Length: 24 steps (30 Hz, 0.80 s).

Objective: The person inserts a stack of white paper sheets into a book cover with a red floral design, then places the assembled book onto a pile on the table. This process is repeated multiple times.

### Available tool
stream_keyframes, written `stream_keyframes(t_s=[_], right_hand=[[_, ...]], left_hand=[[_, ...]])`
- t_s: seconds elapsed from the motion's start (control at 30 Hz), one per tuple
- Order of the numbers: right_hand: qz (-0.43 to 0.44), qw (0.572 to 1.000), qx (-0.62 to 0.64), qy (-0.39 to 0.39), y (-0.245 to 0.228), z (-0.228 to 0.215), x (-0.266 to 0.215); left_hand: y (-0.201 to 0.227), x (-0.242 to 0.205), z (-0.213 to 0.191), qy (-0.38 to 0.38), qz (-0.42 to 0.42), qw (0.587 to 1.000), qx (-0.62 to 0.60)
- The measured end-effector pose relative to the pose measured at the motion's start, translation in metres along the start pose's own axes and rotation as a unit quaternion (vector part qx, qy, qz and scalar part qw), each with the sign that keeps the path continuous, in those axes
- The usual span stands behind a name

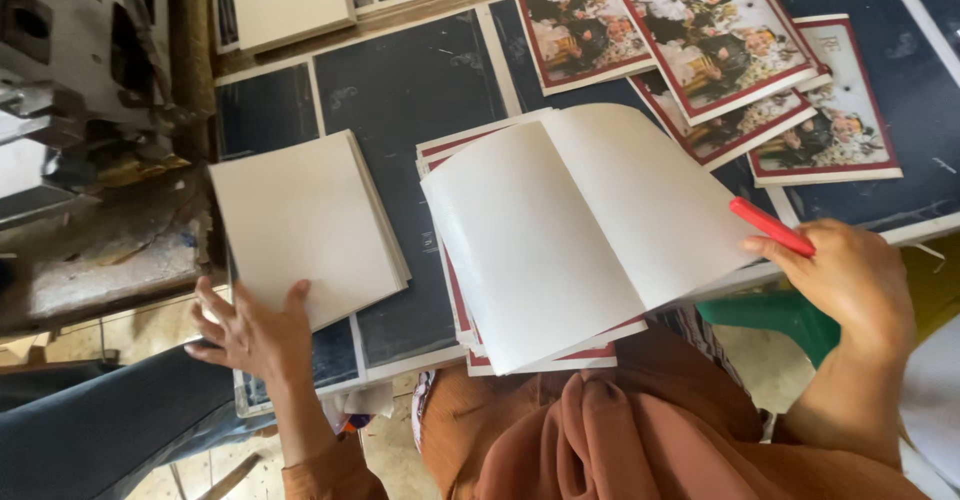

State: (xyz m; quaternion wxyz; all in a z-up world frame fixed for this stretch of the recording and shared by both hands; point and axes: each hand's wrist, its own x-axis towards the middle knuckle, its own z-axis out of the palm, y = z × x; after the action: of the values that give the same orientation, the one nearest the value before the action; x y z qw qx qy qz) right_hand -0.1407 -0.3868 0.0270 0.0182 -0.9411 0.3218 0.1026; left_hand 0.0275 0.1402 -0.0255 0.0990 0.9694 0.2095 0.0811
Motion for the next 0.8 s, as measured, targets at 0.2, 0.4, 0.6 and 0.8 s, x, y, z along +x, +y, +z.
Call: stream_keyframes(t_s=[0.2, 0.4, 0.6, 0.8], right_hand=[[-0.049, 0.994, -0.09, 0.038, 0.007, 0.008, 0.001], [-0.231, 0.97, 0.078, 0.017, -0.012, 0.003, -0.009], [-0.106, 0.985, 0.063, 0.123, -0.014, -0.007, -0.019], [-0.212, 0.964, 0.098, -0.126, -0.074, -0.017, -0.023]], left_hand=[[0.014, -0.032, -0.037, 0.158, 0.107, 0.949, -0.253], [0.041, -0.068, -0.082, 0.183, 0.165, 0.839, -0.486], [0.055, -0.099, -0.1, 0.093, 0.077, 0.783, -0.61], [0.054, -0.107, -0.09, 0.09, 0.061, 0.714, -0.691]])
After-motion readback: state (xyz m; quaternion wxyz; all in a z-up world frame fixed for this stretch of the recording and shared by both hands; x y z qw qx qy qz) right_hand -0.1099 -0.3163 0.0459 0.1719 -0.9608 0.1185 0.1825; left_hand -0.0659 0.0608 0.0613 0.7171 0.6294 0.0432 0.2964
